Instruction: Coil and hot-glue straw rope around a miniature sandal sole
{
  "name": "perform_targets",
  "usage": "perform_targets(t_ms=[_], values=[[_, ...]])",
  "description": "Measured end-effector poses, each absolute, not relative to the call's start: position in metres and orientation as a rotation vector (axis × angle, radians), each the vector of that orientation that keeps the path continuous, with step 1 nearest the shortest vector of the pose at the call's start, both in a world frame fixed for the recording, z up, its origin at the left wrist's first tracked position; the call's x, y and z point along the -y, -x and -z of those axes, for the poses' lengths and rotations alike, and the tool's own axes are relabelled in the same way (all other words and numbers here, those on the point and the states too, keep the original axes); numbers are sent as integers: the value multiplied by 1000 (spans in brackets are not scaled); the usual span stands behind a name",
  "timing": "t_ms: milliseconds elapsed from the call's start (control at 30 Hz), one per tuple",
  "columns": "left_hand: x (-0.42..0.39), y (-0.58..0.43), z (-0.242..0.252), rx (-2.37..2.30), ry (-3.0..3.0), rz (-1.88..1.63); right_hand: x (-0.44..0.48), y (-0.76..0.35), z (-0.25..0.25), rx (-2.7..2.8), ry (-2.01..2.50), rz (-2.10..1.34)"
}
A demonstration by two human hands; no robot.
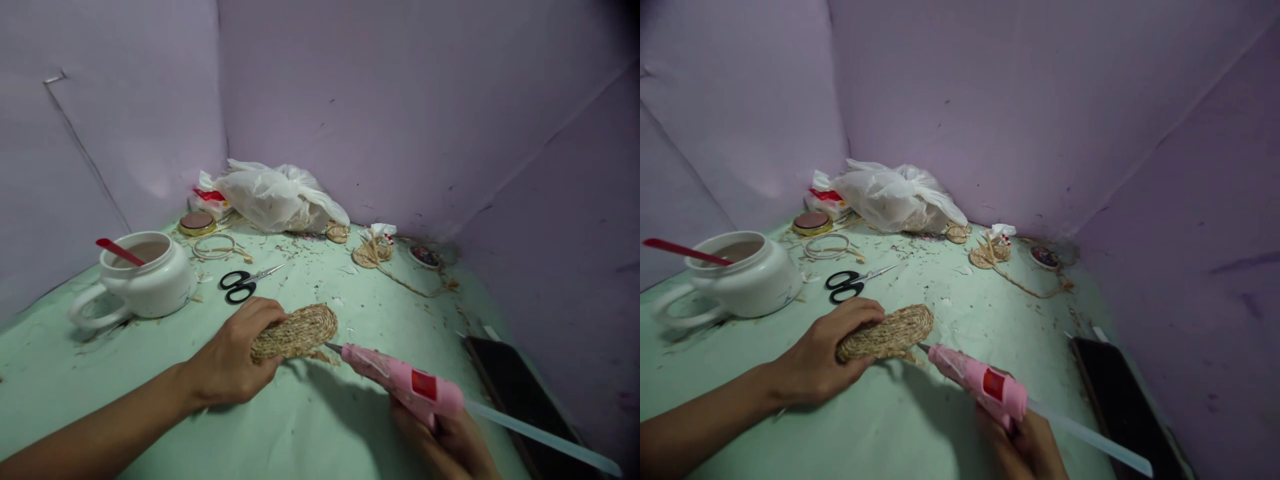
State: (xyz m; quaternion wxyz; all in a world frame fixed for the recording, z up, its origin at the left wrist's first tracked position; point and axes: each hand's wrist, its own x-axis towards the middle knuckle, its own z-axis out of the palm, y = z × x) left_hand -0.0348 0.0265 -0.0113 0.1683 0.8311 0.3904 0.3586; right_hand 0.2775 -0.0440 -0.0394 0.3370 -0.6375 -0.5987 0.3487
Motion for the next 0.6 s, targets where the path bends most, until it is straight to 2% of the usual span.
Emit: perform_targets(t_ms=[600], values=[[-27, 35, 14, -1149, -2358, -994, 37, -277, 41, 1537, 1550, -851]])
